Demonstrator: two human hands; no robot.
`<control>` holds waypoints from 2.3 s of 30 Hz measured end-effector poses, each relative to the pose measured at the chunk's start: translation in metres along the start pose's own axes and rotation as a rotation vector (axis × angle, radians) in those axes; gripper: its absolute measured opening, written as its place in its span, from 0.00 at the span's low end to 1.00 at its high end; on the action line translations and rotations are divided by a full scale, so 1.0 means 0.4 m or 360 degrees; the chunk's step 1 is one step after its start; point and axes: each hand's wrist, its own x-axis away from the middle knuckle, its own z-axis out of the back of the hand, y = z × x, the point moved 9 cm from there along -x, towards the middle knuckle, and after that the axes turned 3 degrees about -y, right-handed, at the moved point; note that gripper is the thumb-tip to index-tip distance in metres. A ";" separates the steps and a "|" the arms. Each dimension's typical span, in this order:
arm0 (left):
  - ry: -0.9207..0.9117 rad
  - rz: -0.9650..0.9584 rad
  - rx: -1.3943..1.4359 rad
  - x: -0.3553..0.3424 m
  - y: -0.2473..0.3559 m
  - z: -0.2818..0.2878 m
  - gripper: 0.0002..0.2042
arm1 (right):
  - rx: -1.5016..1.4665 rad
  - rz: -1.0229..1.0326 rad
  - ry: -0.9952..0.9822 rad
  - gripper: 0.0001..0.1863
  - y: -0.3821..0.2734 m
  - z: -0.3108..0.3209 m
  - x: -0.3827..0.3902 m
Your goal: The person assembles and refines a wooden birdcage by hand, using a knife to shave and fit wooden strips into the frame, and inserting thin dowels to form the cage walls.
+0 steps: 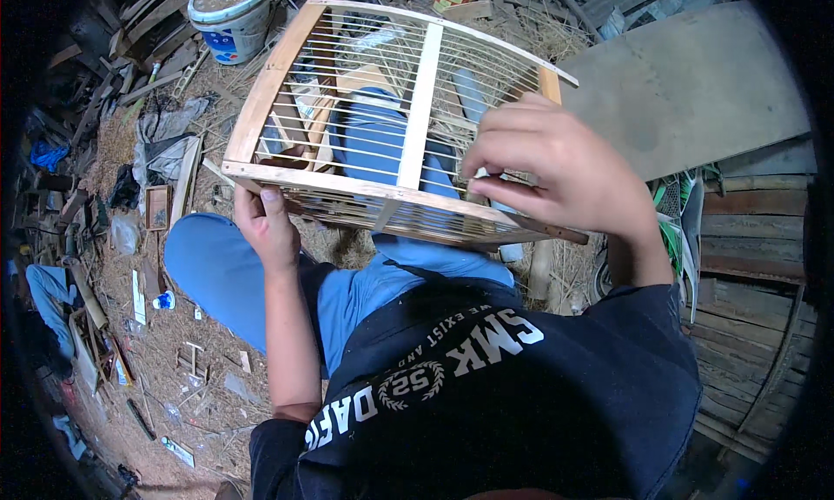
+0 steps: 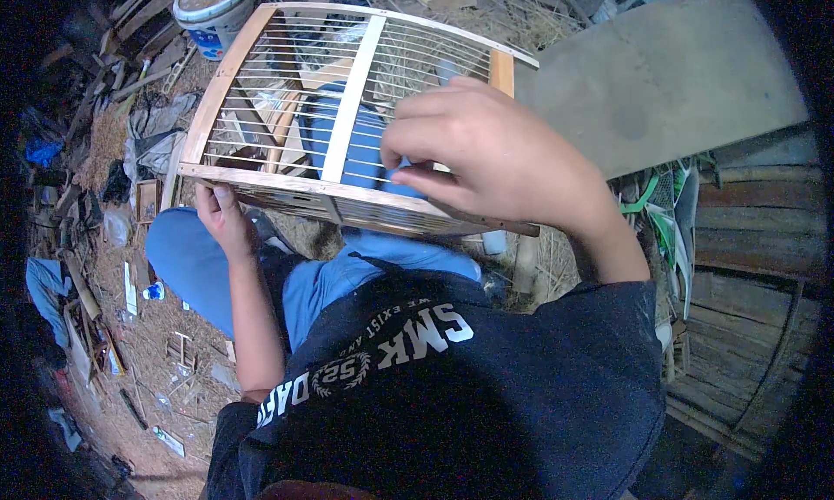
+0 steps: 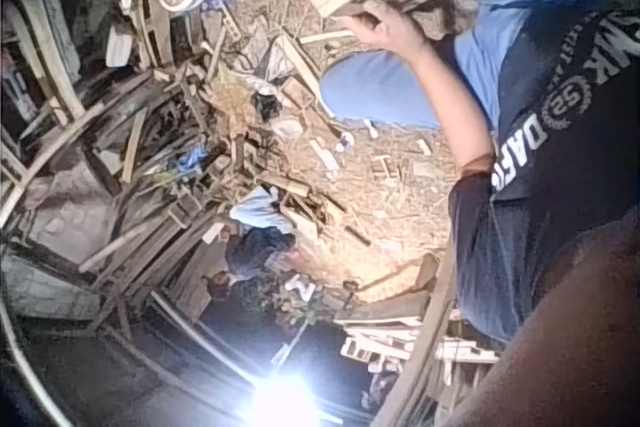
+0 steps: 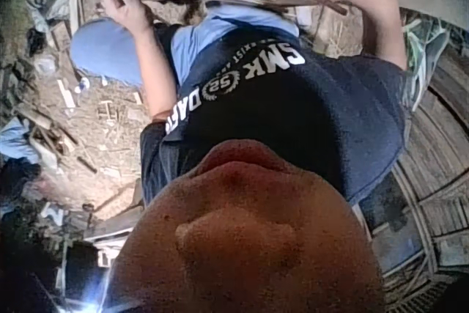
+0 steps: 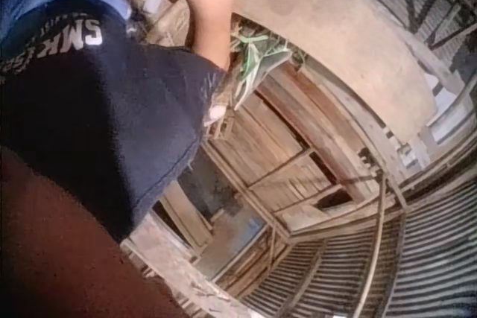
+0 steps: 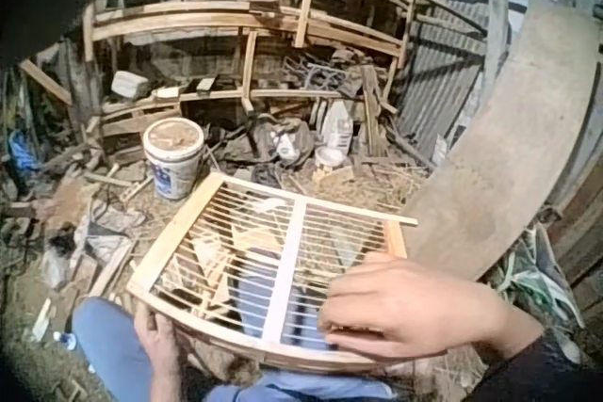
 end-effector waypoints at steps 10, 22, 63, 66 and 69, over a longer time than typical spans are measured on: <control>-0.0035 0.0114 0.0159 0.003 -0.044 0.011 0.27 | 0.0278 0.0043 0.0062 0.07 -0.020 -0.016 -0.045; -0.0080 0.0043 0.0096 -0.008 -0.041 0.006 0.28 | 0.0411 -0.0049 0.0034 0.05 -0.030 -0.025 -0.065; -0.0376 0.0233 0.0358 0.028 -0.045 -0.022 0.31 | 0.0415 -0.0823 0.0130 0.51 0.182 -0.085 0.014; -0.0368 0.0149 0.0291 0.030 -0.029 -0.029 0.31 | 0.0279 -0.0839 0.0238 0.51 0.147 -0.022 -0.012; -0.0297 0.0057 0.0085 0.032 0.003 -0.030 0.31 | 0.0295 -0.0610 0.0359 0.51 0.092 0.005 -0.076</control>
